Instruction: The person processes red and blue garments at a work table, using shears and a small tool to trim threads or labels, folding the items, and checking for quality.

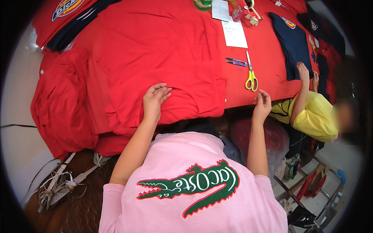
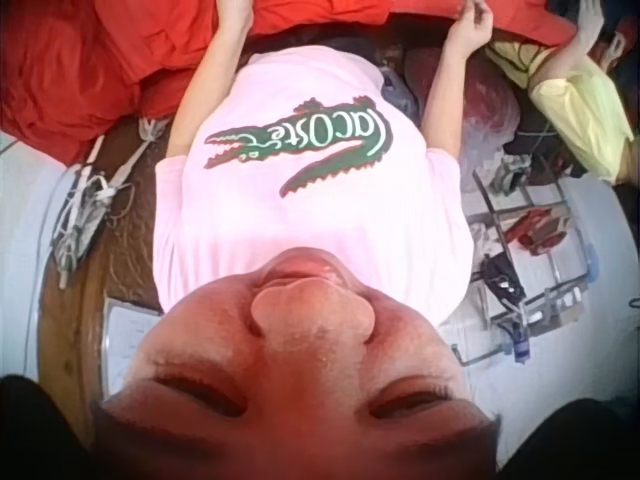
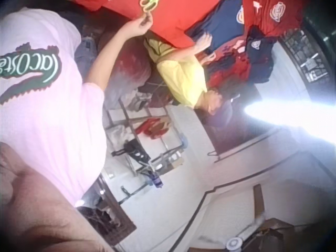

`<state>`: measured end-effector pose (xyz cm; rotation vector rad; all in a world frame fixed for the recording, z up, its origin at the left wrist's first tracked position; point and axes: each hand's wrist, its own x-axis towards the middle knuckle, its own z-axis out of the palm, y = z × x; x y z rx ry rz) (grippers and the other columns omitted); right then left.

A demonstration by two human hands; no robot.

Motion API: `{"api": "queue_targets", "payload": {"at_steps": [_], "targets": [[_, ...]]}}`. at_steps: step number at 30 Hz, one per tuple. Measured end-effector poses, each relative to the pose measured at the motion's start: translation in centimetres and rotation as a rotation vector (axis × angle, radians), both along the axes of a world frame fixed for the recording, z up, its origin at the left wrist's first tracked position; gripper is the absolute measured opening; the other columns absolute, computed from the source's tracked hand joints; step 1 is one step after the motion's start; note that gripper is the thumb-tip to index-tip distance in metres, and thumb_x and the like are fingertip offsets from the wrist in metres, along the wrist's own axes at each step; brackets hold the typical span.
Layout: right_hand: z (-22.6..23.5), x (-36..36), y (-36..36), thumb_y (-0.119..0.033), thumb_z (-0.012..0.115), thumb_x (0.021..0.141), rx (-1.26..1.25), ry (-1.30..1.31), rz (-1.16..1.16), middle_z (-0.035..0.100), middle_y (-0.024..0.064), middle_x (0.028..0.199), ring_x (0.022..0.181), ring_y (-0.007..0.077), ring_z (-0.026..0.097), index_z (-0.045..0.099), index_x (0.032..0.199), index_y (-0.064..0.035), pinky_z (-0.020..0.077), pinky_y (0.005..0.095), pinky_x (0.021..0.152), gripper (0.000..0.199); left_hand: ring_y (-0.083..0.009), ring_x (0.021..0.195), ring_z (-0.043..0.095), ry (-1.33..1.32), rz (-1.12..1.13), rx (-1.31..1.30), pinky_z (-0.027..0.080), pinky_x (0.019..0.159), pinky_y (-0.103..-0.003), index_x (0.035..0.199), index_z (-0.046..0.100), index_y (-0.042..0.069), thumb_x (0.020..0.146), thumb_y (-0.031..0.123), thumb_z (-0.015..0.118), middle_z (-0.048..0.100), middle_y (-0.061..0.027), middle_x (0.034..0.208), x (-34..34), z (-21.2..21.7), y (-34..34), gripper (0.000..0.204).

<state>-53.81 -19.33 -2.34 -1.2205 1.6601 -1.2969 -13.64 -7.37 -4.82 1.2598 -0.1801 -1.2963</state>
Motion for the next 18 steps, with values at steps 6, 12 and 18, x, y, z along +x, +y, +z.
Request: {"api": "queue_targets", "payload": {"at_steps": [6,12,18], "targets": [[-1.6,2.6,3.9,-0.004,0.068,0.100,0.256,-0.162,0.176,0.070,-0.0002,0.093,0.074,0.0053,0.061,0.071,0.114,-0.0032,0.0463,0.0200,0.063,0.014,-0.0171,0.102,0.071,-0.078,-0.163,0.011,0.057,0.090,-0.028,0.116,0.067,0.000,0.102,0.006,0.066,0.072,-0.0082,0.107,1.0,3.0,1.7,0.016],[-0.1,6.6,5.3,-0.009,0.069,0.101,0.503,-0.198,0.552,0.070,0.0005,0.096,0.079,0.0072,0.062,0.069,0.118,-0.0013,0.0477,0.0217,0.070,0.018,-0.0063,0.089,0.064,-0.841,0.116,0.057,0.051,0.081,-0.022,0.109,0.072,0.002,0.099,0.005,0.071,0.071,-0.0007,0.098,9.8,2.1,10.1,0.010],[-0.2,7.5,4.2,-0.012,0.078,0.095,0.580,-0.121,0.715,0.063,-0.0038,0.081,0.072,0.0052,0.056,0.069,0.101,-0.0032,0.0471,0.0220,0.066,0.014,-0.0071,0.083,0.065,-0.365,0.475,0.303,0.051,0.072,-0.021,0.113,0.069,0.006,0.102,0.014,0.067,0.070,-0.0008,0.095,16.4,2.3,18.5,0.014]]}}
